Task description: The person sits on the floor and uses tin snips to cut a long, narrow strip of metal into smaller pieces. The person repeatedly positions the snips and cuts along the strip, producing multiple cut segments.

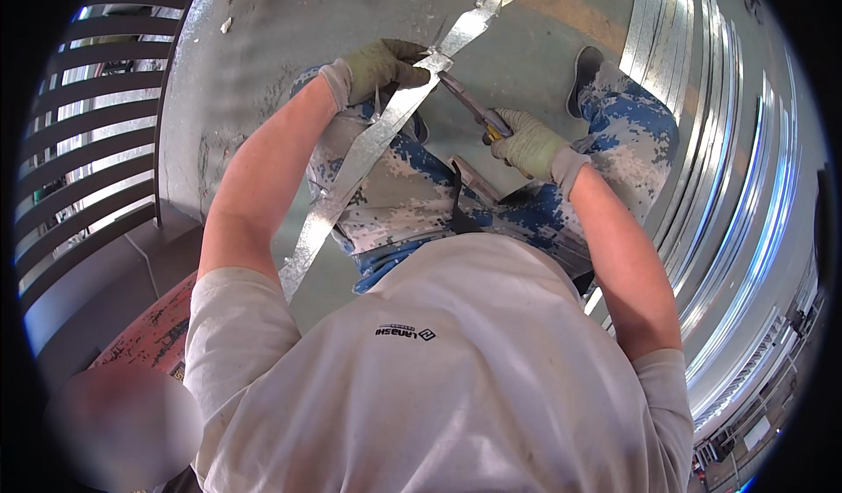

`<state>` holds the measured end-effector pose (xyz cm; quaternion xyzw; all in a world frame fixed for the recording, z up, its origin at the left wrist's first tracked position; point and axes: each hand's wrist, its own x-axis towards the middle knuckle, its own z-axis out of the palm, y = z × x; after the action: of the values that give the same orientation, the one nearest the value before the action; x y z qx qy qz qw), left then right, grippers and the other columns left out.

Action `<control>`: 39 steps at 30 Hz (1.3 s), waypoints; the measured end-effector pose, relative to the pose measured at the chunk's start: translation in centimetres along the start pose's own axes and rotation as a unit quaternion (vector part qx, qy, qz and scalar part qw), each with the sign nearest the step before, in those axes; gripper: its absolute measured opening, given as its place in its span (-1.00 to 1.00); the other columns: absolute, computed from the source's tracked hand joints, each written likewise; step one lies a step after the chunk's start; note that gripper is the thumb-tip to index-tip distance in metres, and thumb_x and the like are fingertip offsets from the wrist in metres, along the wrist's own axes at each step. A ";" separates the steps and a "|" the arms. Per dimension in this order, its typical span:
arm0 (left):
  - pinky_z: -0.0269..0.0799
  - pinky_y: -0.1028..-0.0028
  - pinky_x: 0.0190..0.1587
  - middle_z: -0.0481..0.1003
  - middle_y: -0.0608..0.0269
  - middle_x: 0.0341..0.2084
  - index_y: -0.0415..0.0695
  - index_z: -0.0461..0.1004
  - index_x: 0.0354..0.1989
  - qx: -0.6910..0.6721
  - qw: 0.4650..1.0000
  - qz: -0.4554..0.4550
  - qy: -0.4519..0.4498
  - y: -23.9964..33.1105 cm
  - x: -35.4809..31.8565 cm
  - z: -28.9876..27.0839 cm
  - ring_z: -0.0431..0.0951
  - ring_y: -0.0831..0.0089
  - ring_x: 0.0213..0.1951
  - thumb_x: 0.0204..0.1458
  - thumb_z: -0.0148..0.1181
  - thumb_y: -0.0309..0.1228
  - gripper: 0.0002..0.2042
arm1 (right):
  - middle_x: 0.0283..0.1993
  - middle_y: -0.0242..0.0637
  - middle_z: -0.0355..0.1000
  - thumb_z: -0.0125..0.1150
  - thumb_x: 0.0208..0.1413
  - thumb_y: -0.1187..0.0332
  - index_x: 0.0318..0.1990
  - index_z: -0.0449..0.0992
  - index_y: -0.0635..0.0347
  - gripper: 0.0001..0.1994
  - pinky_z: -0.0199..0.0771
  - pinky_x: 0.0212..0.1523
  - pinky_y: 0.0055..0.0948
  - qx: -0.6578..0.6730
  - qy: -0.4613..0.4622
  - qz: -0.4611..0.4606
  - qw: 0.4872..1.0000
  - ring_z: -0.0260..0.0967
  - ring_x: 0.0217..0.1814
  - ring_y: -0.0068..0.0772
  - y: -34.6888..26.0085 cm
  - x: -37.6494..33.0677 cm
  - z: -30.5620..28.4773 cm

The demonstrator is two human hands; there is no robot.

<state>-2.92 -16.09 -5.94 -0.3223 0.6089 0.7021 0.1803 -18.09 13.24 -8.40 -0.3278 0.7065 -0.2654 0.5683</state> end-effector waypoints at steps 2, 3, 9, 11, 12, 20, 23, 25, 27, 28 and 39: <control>0.66 0.39 0.14 0.74 0.19 0.09 -0.27 0.53 0.47 0.001 1.000 0.000 0.003 0.1 -0.1 0.3 0.72 0.45 0.02 0.22 0.58 -0.42 -0.36 | -0.15 -0.36 0.53 0.43 0.23 0.44 0.35 0.55 0.16 -0.49 0.54 -0.32 -0.37 0.071 -0.023 0.001 0.997 0.46 -0.28 -0.49 -0.3 -0.3 0.0; 0.68 0.39 0.09 0.75 0.24 0.05 -0.23 0.55 0.47 0.004 1.000 0.002 0.006 0.1 -0.1 0.4 0.72 0.49 -0.04 0.26 0.54 -0.42 -0.41 | -0.16 -0.35 0.52 0.45 0.22 0.45 0.39 0.54 0.16 -0.45 0.55 -0.32 -0.36 0.105 -0.035 0.002 0.994 0.46 -0.28 -0.49 -0.9 -0.7 0.0; 0.69 0.37 -0.02 0.76 0.22 -0.01 -0.23 0.60 0.40 0.060 0.997 0.010 0.053 -0.8 1.0 0.1 0.73 0.48 -0.13 0.25 0.57 -0.34 -0.44 | -0.30 -0.32 0.46 0.41 0.21 0.43 0.36 0.54 0.17 -0.47 0.55 -0.21 -0.31 0.145 -0.065 0.062 0.985 0.48 -0.22 -0.46 -4.6 -2.3 -0.6; 0.70 0.36 -0.07 0.77 0.18 -0.03 -0.24 0.61 0.37 0.073 0.995 0.015 0.064 -1.0 1.5 -0.3 0.74 0.44 -0.16 0.21 0.60 -0.31 -0.43 | -0.24 -0.18 0.55 0.37 0.22 0.43 0.38 0.52 0.19 -0.46 0.59 -0.15 -0.24 0.111 -0.043 0.061 0.991 0.56 -0.19 -0.27 -4.6 -2.0 -0.2; 0.70 0.36 -0.08 0.77 0.18 -0.05 -0.24 0.63 0.35 0.072 0.995 0.012 0.067 -0.8 1.4 -0.1 0.74 0.45 -0.17 0.21 0.60 -0.30 -0.44 | -0.22 -0.12 0.60 0.35 0.22 0.43 0.38 0.51 0.20 -0.46 0.61 -0.13 -0.21 0.094 -0.033 0.062 0.993 0.60 -0.17 -0.18 -4.4 -1.8 0.0; 0.63 0.38 0.10 0.78 0.23 -0.07 -0.24 0.72 0.25 0.093 0.992 -0.014 0.080 0.3 1.0 0.7 0.69 0.49 -0.08 0.26 0.54 -0.34 -0.57 | 0.12 0.28 0.63 0.22 0.27 0.41 0.41 0.46 0.27 -0.47 0.64 0.17 0.03 -0.260 0.097 -0.015 0.961 0.63 0.14 0.34 -4.0 -1.6 1.9; 0.63 0.37 0.10 0.79 0.21 -0.06 -0.21 0.75 0.22 0.118 0.988 -0.009 0.095 0.8 1.1 0.7 0.70 0.47 -0.08 0.23 0.55 -0.36 -0.59 | 0.17 0.32 0.62 0.22 0.27 0.42 0.41 0.41 0.32 -0.46 0.64 0.25 0.05 -0.339 0.107 0.034 0.934 0.62 0.23 0.36 -5.3 -1.4 2.0; 0.64 0.36 0.11 0.79 0.20 -0.05 -0.18 0.77 0.19 0.133 0.987 -0.003 0.091 0.7 1.6 0.6 0.71 0.46 -0.07 0.22 0.55 -0.38 -0.62 | 0.20 0.26 0.63 0.22 0.31 0.38 0.39 0.42 0.31 -0.49 0.66 0.26 0.07 -0.403 0.128 0.044 0.905 0.65 0.25 0.30 -5.9 -1.7 2.1; 0.63 0.36 0.10 0.79 0.22 -0.05 -0.16 0.79 0.17 0.191 0.978 0.017 0.086 0.6 1.9 0.5 0.70 0.45 -0.08 0.21 0.55 -0.39 -0.64 | 0.27 0.18 0.64 0.21 0.39 0.30 0.35 0.48 0.26 -0.56 0.68 0.27 0.09 -0.465 0.159 0.043 0.870 0.67 0.28 0.25 -6.7 -1.8 2.3; 0.63 0.36 0.10 0.79 0.22 -0.05 -0.16 0.80 0.15 0.222 0.971 0.030 0.089 0.7 2.0 0.1 0.70 0.45 -0.08 0.21 0.55 -0.39 -0.66 | 0.25 0.17 0.64 0.20 0.39 0.28 0.32 0.49 0.26 -0.57 0.69 0.26 0.08 -0.460 0.162 0.038 0.872 0.68 0.27 0.25 -7.0 -1.9 2.2; 0.61 0.31 0.11 0.81 0.17 -0.07 -0.15 0.81 0.07 0.182 0.981 0.054 0.040 -1.1 3.0 -0.4 0.73 0.37 -0.07 0.22 0.48 -0.22 -0.66 | 0.12 0.19 0.69 0.16 0.37 0.33 0.31 0.47 0.21 -0.60 0.70 0.21 0.16 -0.378 0.145 0.059 0.912 0.70 0.22 0.29 -8.3 -3.8 2.0</control>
<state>-4.32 -16.72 -8.80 -0.2780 0.7499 0.5748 0.1732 -14.26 10.77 -0.22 -0.4340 0.8467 0.0108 0.3075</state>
